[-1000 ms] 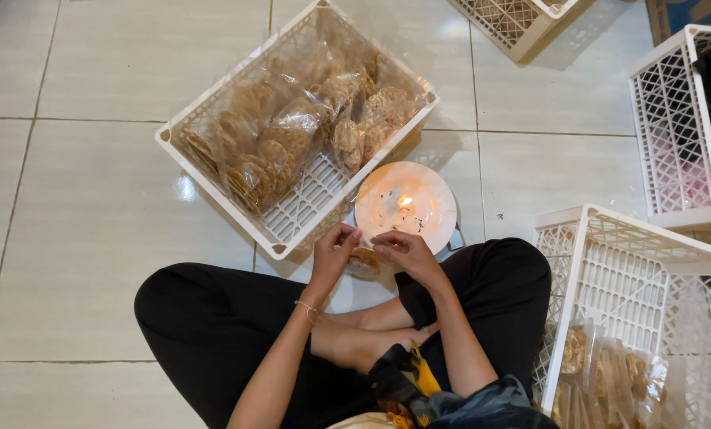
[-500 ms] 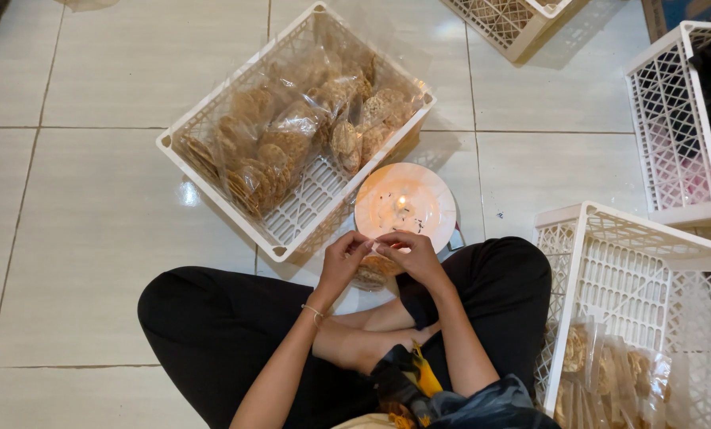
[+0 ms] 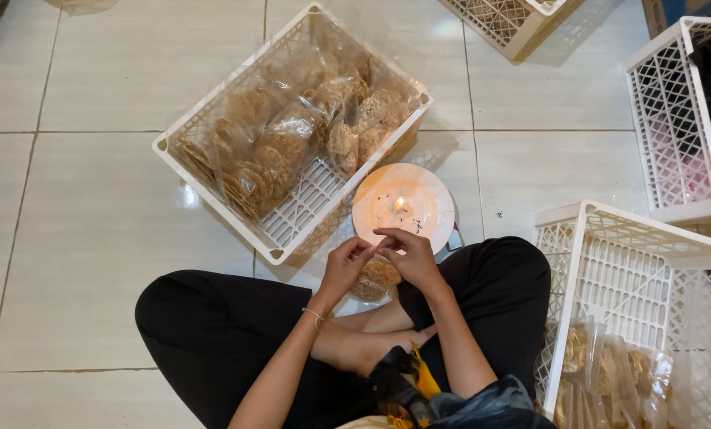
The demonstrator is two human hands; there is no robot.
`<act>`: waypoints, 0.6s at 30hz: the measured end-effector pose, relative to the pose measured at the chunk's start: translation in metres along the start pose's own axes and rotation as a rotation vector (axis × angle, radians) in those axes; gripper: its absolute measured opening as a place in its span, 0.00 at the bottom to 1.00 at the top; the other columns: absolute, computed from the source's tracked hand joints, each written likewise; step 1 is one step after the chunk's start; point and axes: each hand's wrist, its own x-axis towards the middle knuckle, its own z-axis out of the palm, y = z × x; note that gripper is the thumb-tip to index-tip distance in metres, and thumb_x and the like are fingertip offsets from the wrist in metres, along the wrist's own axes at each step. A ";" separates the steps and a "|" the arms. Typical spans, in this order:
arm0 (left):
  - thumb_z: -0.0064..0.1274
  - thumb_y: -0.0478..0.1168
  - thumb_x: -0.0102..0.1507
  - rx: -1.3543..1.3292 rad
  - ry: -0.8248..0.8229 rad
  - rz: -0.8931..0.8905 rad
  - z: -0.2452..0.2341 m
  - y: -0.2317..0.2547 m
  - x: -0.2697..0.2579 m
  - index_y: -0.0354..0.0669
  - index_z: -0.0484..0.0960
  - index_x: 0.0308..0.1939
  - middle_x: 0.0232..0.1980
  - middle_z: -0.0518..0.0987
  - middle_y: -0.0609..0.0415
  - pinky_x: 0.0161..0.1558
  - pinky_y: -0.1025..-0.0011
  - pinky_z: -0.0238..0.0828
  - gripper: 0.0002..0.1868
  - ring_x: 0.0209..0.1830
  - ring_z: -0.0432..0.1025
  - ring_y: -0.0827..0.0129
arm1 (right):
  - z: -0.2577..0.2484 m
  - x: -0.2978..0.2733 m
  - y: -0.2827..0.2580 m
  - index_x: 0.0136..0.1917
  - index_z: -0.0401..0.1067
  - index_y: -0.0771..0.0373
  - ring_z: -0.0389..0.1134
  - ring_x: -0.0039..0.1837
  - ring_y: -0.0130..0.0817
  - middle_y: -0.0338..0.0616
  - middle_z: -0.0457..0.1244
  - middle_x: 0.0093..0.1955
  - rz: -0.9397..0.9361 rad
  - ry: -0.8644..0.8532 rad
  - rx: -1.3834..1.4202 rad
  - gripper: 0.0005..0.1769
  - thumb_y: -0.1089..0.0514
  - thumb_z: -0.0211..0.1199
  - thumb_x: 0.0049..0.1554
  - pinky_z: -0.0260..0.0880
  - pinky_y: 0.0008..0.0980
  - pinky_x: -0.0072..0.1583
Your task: Sealing plastic bags of snacks using a candle flame while sitting on the floor.
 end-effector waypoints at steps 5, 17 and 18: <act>0.64 0.46 0.63 -0.018 0.010 -0.012 0.000 0.001 0.000 0.47 0.87 0.37 0.32 0.83 0.53 0.44 0.73 0.70 0.08 0.39 0.73 0.72 | 0.002 0.001 -0.012 0.61 0.78 0.63 0.75 0.52 0.41 0.53 0.72 0.51 -0.056 0.009 0.127 0.28 0.80 0.67 0.48 0.77 0.35 0.55; 0.65 0.49 0.59 0.109 -0.207 -0.143 -0.011 0.014 -0.001 0.48 0.73 0.68 0.63 0.77 0.35 0.66 0.51 0.66 0.34 0.66 0.69 0.41 | 0.008 0.008 0.007 0.58 0.79 0.67 0.76 0.49 0.40 0.55 0.71 0.46 -0.094 0.121 0.127 0.23 0.80 0.68 0.50 0.79 0.34 0.52; 0.64 0.48 0.59 0.168 -0.272 -0.170 -0.010 0.011 -0.002 0.49 0.74 0.66 0.61 0.79 0.36 0.65 0.51 0.67 0.32 0.65 0.70 0.41 | 0.008 0.008 0.010 0.57 0.80 0.67 0.75 0.48 0.39 0.54 0.71 0.46 -0.089 0.130 0.126 0.23 0.80 0.68 0.50 0.78 0.33 0.52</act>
